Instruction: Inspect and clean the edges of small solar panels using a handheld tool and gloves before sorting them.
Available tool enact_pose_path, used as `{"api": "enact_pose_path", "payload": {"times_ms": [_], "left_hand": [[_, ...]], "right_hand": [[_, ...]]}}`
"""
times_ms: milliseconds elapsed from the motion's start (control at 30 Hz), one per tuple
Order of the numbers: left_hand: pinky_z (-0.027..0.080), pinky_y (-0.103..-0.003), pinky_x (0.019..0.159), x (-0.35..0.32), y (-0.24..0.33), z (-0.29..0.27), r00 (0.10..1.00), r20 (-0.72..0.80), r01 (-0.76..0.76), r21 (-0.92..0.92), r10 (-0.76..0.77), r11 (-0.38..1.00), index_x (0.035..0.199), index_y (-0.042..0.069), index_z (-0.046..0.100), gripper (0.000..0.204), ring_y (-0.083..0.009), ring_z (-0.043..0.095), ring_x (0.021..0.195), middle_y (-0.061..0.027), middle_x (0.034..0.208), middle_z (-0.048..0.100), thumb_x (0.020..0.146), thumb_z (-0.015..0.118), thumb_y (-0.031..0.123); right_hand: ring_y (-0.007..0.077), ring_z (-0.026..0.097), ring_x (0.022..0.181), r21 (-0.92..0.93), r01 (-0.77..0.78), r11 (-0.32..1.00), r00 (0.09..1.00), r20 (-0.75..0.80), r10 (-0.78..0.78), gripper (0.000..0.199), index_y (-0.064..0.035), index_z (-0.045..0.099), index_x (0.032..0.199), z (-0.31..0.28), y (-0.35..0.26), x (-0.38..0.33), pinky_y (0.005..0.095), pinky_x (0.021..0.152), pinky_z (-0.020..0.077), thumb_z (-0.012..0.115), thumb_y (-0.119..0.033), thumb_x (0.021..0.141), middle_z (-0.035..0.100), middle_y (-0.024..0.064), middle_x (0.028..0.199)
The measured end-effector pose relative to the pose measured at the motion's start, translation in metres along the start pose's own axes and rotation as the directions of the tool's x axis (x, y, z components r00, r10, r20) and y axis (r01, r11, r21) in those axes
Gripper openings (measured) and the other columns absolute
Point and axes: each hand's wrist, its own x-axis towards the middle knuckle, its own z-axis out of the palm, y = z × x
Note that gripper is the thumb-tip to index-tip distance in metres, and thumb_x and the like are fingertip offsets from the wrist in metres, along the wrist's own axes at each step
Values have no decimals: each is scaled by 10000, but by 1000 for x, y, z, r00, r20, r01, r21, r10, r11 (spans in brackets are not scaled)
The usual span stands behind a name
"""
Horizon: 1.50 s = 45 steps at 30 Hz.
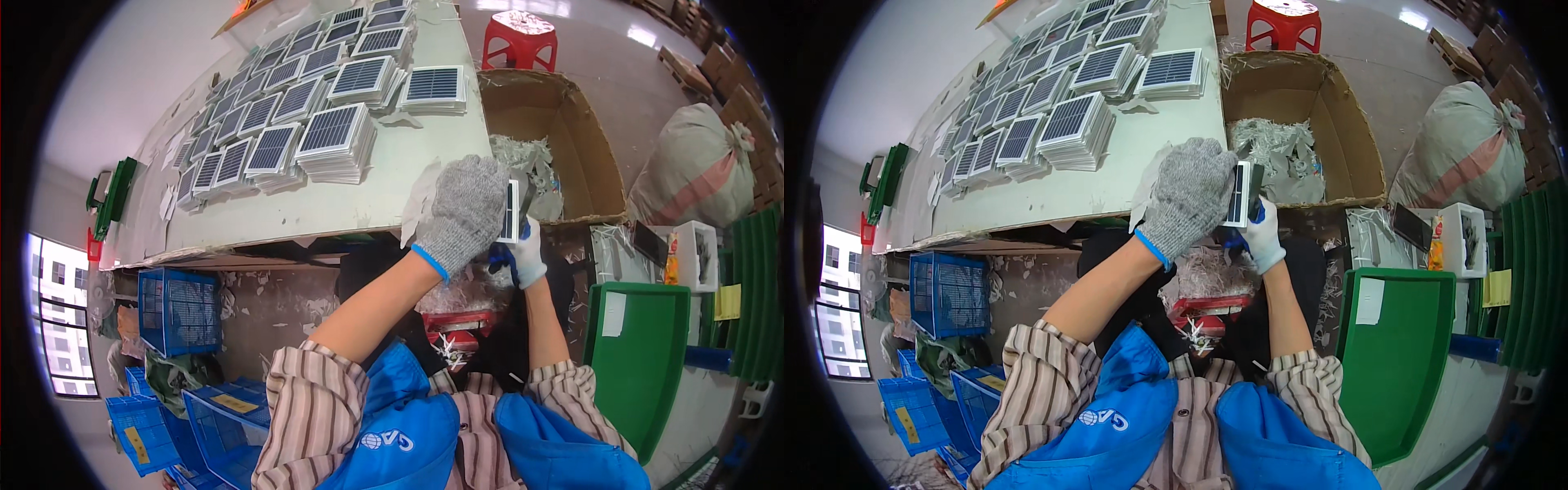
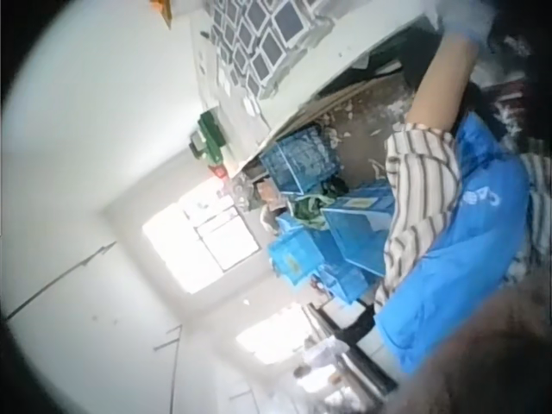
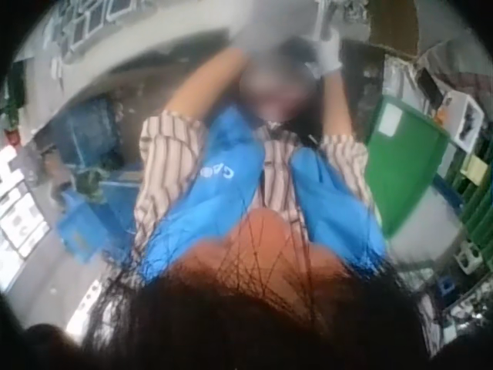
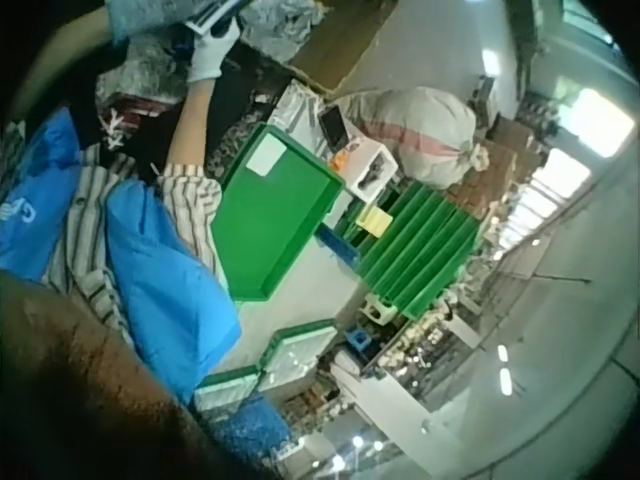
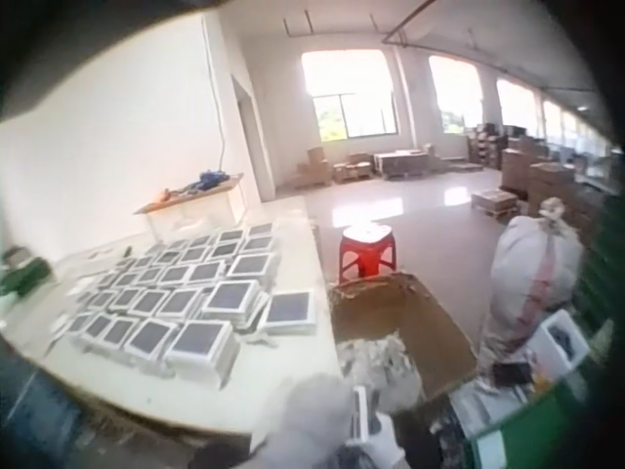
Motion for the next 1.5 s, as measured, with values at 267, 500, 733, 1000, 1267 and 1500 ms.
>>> {"api": "enact_pose_path", "payload": {"times_ms": [267,500,733,1000,1267,1500], "left_hand": [[453,-436,782,0,1,7,999,10,42,29,-43,999,980,55,626,243,-315,546,895,-149,893,562,752,595,134],[441,-435,818,-4,0,2,997,-68,46,11,-45,999,987,40,616,307,-338,531,910,-171,909,552,682,617,71],[440,-430,782,15,7,16,997,-52,-58,-136,51,989,983,59,627,291,-330,536,888,-145,864,555,697,582,37],[399,-424,946,34,-32,-8,997,-65,16,-213,-30,977,1220,73,555,451,-346,521,1089,-180,1125,574,804,625,233],[477,-398,834,119,-142,0,993,108,-70,189,50,979,1083,84,655,475,-315,641,892,-160,994,667,760,680,432],[524,-347,647,102,-129,-37,991,-34,-108,345,128,932,1132,218,643,283,-268,657,760,-51,964,677,855,587,194]], "right_hand": [[142,617,642,-106,82,991,955,293,-48,162,-26,606,900,44,-10,-89,282,653,514,691,-98,783,634,50,739],[230,636,856,-412,407,815,733,-385,-560,264,9,486,1143,70,15,-17,338,771,509,558,-81,906,642,95,994],[110,587,773,488,19,872,934,-320,158,381,-14,499,1236,-13,77,93,239,685,501,448,-283,972,614,36,970],[240,576,606,-597,621,508,740,233,-632,390,-33,667,992,-29,-92,-14,332,558,442,698,-49,603,586,96,701],[99,572,542,-258,-242,935,818,-572,54,160,2,602,866,-203,-86,-127,239,493,471,722,-18,761,622,43,731],[78,452,392,-305,-708,637,673,-565,477,247,-79,543,639,-310,-106,-157,252,357,343,745,-138,768,515,-4,513]]}}
